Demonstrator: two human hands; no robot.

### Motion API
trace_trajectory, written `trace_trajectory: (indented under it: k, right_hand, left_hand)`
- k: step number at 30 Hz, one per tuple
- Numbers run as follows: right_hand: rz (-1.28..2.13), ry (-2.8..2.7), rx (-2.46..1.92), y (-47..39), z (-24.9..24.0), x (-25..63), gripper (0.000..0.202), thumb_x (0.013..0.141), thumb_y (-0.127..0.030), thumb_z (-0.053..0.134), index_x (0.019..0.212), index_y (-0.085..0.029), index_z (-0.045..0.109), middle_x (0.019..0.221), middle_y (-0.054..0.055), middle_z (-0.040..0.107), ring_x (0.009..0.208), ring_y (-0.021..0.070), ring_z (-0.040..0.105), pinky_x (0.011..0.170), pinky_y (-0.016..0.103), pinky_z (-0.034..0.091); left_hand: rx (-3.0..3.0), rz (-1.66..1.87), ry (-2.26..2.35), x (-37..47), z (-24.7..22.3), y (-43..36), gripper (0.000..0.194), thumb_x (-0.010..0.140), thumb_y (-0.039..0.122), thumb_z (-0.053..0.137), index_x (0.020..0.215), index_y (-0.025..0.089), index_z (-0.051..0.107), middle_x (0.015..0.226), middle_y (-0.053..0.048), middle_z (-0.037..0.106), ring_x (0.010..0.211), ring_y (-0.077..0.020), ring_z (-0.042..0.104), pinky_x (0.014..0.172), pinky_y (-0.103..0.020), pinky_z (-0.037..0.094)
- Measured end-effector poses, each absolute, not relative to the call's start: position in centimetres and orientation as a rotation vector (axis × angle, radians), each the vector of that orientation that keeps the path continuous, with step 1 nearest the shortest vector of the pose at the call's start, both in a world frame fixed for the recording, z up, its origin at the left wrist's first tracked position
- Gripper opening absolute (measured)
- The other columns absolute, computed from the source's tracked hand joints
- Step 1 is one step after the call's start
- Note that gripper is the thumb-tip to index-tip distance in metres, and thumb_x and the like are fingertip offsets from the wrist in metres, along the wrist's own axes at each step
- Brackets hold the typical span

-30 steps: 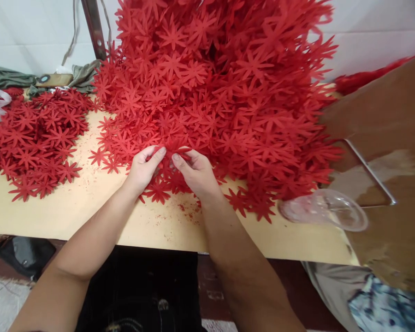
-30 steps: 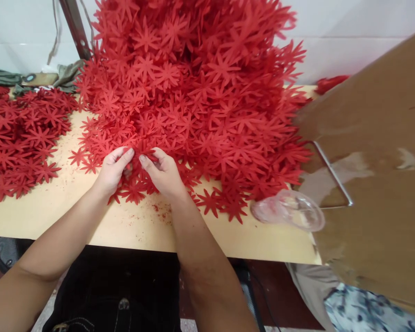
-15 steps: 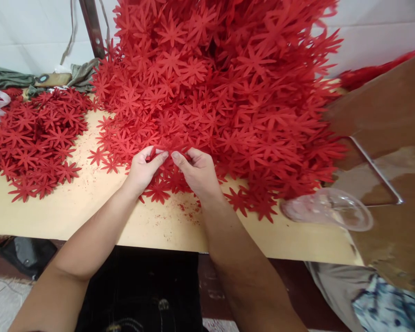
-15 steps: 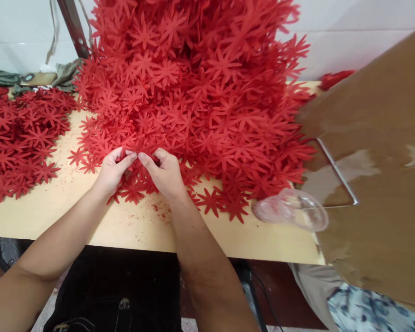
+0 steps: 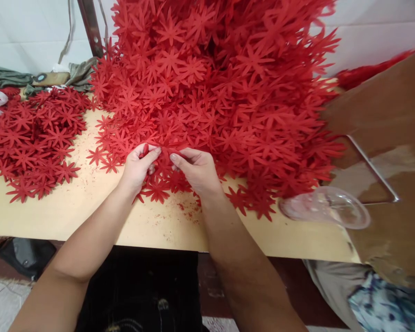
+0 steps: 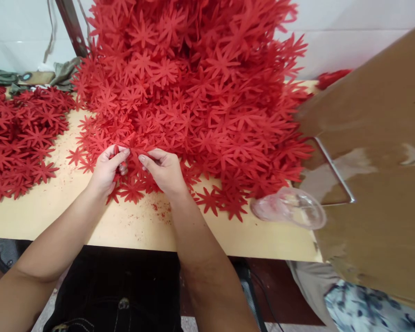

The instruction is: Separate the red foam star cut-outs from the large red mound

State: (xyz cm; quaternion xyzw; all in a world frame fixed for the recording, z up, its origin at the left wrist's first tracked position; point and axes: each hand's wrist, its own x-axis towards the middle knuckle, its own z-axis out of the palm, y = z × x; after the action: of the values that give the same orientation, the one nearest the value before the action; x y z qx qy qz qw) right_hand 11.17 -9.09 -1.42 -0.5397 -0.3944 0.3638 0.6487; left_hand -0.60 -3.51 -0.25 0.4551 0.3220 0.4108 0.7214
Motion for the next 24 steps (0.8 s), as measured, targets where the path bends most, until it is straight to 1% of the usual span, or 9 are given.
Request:
trace_trajectory:
  k: [5,8,10,13,15,18,22,24]
  right_hand:
    - [0.775,-0.863,-1.259,-9.1,-1.3,11.6,0.034,0.050,-0.048,0.077,0.055,-0.017,0.062,0.049,-0.004,0.055,0.047,0.0062,0.046,0.051,0.024,0.040]
    - [0.707,-0.791,-1.251,-8.9,-1.5,12.3,0.034,0.050,-0.045,0.077,0.065,-0.018,0.063,0.051,-0.005,0.055,0.044,0.0053,0.044,0.047,0.023,0.038]
    - [0.675,-0.758,-1.228,-8.8,-1.7,12.6,0.038,0.051,-0.047,0.077,0.071,-0.019,0.062,0.053,-0.006,0.055,0.042,0.0045,0.041,0.043,0.022,0.035]
    - [0.657,-0.739,-1.229,-8.6,-1.9,12.8,0.044,0.049,-0.056,0.075,0.068,-0.020,0.059,0.049,-0.007,0.050,0.040,0.0046,0.039,0.041,0.022,0.030]
    - [0.650,-0.752,-1.270,-8.6,-2.0,12.7,0.048,0.050,-0.063,0.070,0.060,-0.019,0.054,0.045,-0.006,0.046,0.040,0.0049,0.038,0.040,0.022,0.028]
    - [0.618,-0.817,-1.364,-8.9,-2.0,12.6,0.055,0.056,-0.070,0.061,0.050,-0.019,0.043,0.042,-0.006,0.039,0.040,0.0042,0.033,0.041,0.022,0.024]
    - [0.540,-0.872,-1.400,-9.2,-1.5,12.4,0.061,0.060,-0.070,0.058,0.048,-0.019,0.026,0.047,-0.008,0.022,0.045,0.0029,0.021,0.043,0.022,0.018]
    - [0.563,-0.904,-1.394,-9.3,-1.3,12.2,0.062,0.061,-0.070,0.058,0.049,-0.019,0.024,0.050,-0.007,0.019,0.047,0.0029,0.018,0.044,0.023,0.016]
  left_hand:
    - [1.001,0.954,0.760,-0.9,-0.1,-3.0,0.020,0.065,0.024,0.070,0.066,0.016,0.053,0.047,0.009,0.043,0.037,-0.0011,0.036,0.037,-0.015,0.027]
    - [0.926,1.039,0.800,-1.5,0.0,-2.2,0.020,0.066,0.025,0.070,0.069,0.018,0.051,0.044,0.010,0.040,0.037,-0.0018,0.035,0.037,-0.014,0.027]
    - [0.904,1.059,0.802,-1.7,0.1,-2.0,0.021,0.066,0.025,0.070,0.069,0.018,0.051,0.043,0.010,0.038,0.037,-0.0019,0.034,0.037,-0.014,0.027]
    - [0.926,1.023,0.785,-1.6,0.0,-2.2,0.022,0.064,0.025,0.071,0.069,0.017,0.051,0.045,0.010,0.041,0.038,-0.0014,0.035,0.036,-0.014,0.027]
    - [0.950,0.988,0.770,-1.5,-0.1,-2.6,0.022,0.063,0.025,0.071,0.068,0.017,0.052,0.047,0.010,0.042,0.038,-0.0011,0.036,0.036,-0.014,0.028]
    - [0.968,0.969,0.762,-1.3,-0.2,-2.9,0.021,0.064,0.026,0.072,0.069,0.017,0.053,0.048,0.009,0.043,0.038,-0.0009,0.036,0.037,-0.014,0.028]
    - [1.009,0.938,0.763,-1.3,-0.5,-2.9,0.023,0.063,0.029,0.073,0.069,0.017,0.055,0.049,0.009,0.045,0.039,-0.0012,0.038,0.037,-0.014,0.030]
    - [1.078,0.902,0.741,-1.3,-0.6,-3.0,0.025,0.060,0.032,0.075,0.068,0.017,0.057,0.051,0.008,0.049,0.041,-0.0018,0.041,0.038,-0.015,0.033]
